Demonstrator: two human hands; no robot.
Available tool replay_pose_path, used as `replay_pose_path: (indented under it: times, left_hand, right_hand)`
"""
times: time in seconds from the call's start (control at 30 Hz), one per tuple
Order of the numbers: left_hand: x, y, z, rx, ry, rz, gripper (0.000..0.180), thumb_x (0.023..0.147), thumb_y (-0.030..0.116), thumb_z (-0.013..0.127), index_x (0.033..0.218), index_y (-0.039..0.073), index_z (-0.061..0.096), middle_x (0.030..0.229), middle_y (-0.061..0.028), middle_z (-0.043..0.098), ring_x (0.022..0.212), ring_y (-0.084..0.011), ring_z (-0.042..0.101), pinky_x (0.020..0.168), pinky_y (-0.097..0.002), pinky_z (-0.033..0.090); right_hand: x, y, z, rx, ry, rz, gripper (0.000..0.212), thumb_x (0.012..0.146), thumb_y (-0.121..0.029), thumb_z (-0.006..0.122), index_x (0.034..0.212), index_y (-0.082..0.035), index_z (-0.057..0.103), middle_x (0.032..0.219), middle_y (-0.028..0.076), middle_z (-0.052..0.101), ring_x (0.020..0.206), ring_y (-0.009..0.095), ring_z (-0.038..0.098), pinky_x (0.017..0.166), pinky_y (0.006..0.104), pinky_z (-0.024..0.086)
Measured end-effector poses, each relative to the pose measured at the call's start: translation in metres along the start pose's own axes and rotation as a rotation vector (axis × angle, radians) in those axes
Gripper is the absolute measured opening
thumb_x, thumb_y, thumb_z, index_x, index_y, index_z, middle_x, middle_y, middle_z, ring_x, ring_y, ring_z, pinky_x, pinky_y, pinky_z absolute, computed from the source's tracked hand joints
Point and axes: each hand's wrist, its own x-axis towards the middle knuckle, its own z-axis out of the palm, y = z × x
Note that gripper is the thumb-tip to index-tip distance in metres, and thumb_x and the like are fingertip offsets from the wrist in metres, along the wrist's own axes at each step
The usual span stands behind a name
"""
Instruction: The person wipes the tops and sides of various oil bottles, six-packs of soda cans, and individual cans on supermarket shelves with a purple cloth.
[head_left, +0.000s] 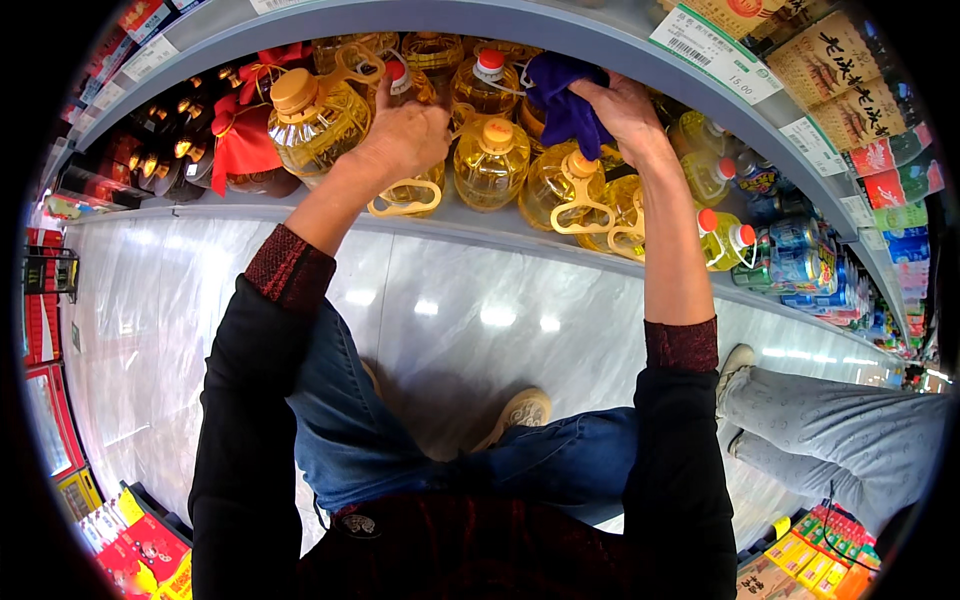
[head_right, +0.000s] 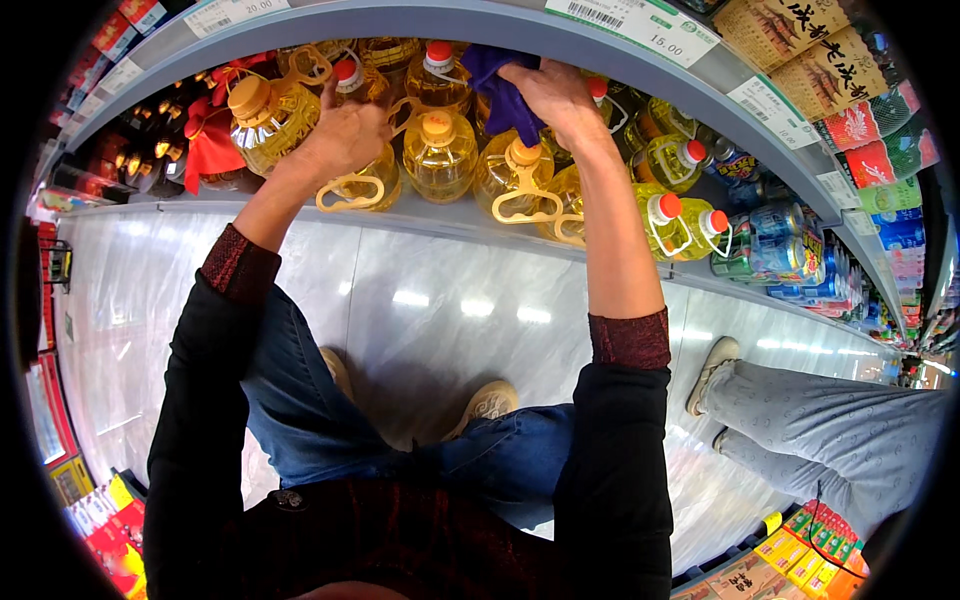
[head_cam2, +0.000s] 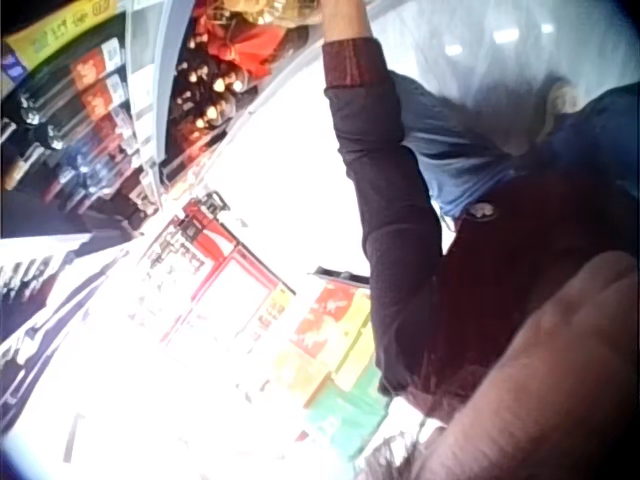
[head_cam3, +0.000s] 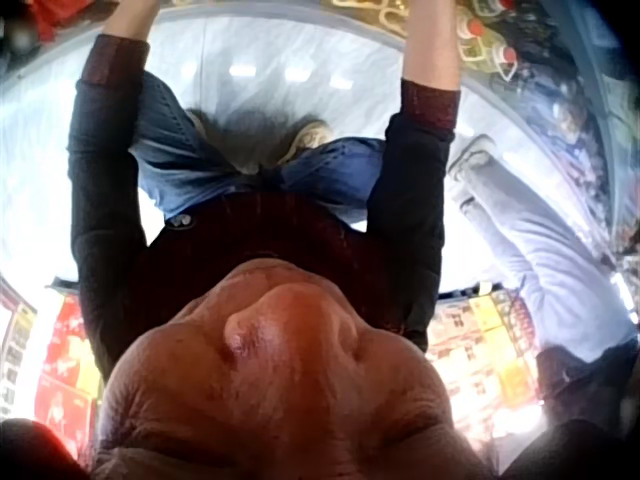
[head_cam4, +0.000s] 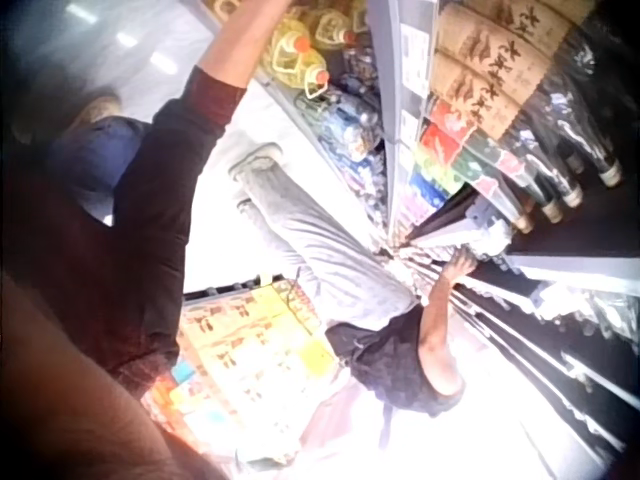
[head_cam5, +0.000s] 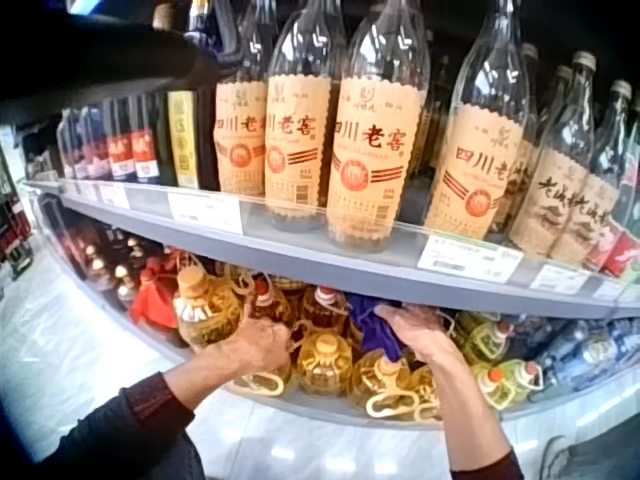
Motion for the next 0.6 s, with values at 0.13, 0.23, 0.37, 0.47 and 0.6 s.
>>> replay_pose_path:
  times: [0.13,0.23,0.37,0.47,0.6]
  left_hand:
    - [-0.002,0.009,-0.017,-0.111,0.011,-0.085,0.032,0.088,0.018,0.049,0.116,0.004,0.057,0.102,-0.0220,0.066,0.105,-0.0372,0.059,0.106,-0.0684,0.015]
    - [-0.002,0.005,-0.027,-0.205,0.091,-0.123,0.039,0.083,0.019,0.053,0.121,0.012,0.061,0.112,-0.0146,0.066,0.104,-0.0320,0.060,0.104,-0.0580,0.019]
    - [-0.015,0.017,-0.034,-0.200,0.109,-0.136,0.040,0.078,0.018,0.057,0.116,0.011,0.067,0.096,-0.0144,0.069,0.094,-0.0281,0.063,0.094,-0.0464,0.028]
    - [-0.028,0.026,-0.041,-0.185,0.078,-0.119,0.029,0.079,0.018,0.056,0.100,0.003,0.067,0.084,-0.0213,0.067,0.088,-0.0340,0.063,0.086,-0.0453,0.030]
    - [-0.046,0.041,-0.038,-0.146,0.028,-0.109,0.033,0.082,0.026,0.058,0.094,-0.003,0.068,0.076,-0.0235,0.065,0.081,-0.0368,0.063,0.083,-0.0425,0.032]
  right_hand:
    - [-0.011,-0.015,0.004,0.079,-0.033,-0.030,0.053,0.085,-0.010,0.064,0.135,-0.002,0.049,0.133,0.010,0.054,0.120,0.020,0.049,0.105,0.0296,0.036]
    - [-0.018,-0.023,0.005,0.058,-0.006,-0.039,0.054,0.085,-0.010,0.064,0.136,-0.002,0.049,0.135,0.011,0.053,0.121,0.020,0.049,0.105,0.0299,0.037]
    - [-0.016,-0.020,0.002,0.027,-0.028,-0.038,0.055,0.086,-0.011,0.063,0.137,-0.001,0.047,0.136,0.012,0.052,0.121,0.020,0.049,0.105,0.0302,0.038]
    - [-0.017,-0.024,0.003,0.009,-0.049,-0.026,0.055,0.086,-0.012,0.064,0.137,-0.001,0.048,0.136,0.013,0.052,0.121,0.020,0.049,0.104,0.0301,0.038]
    - [-0.018,-0.025,0.001,0.027,-0.094,-0.053,0.056,0.087,-0.017,0.064,0.137,-0.001,0.047,0.134,0.013,0.052,0.119,0.021,0.051,0.103,0.0297,0.039]
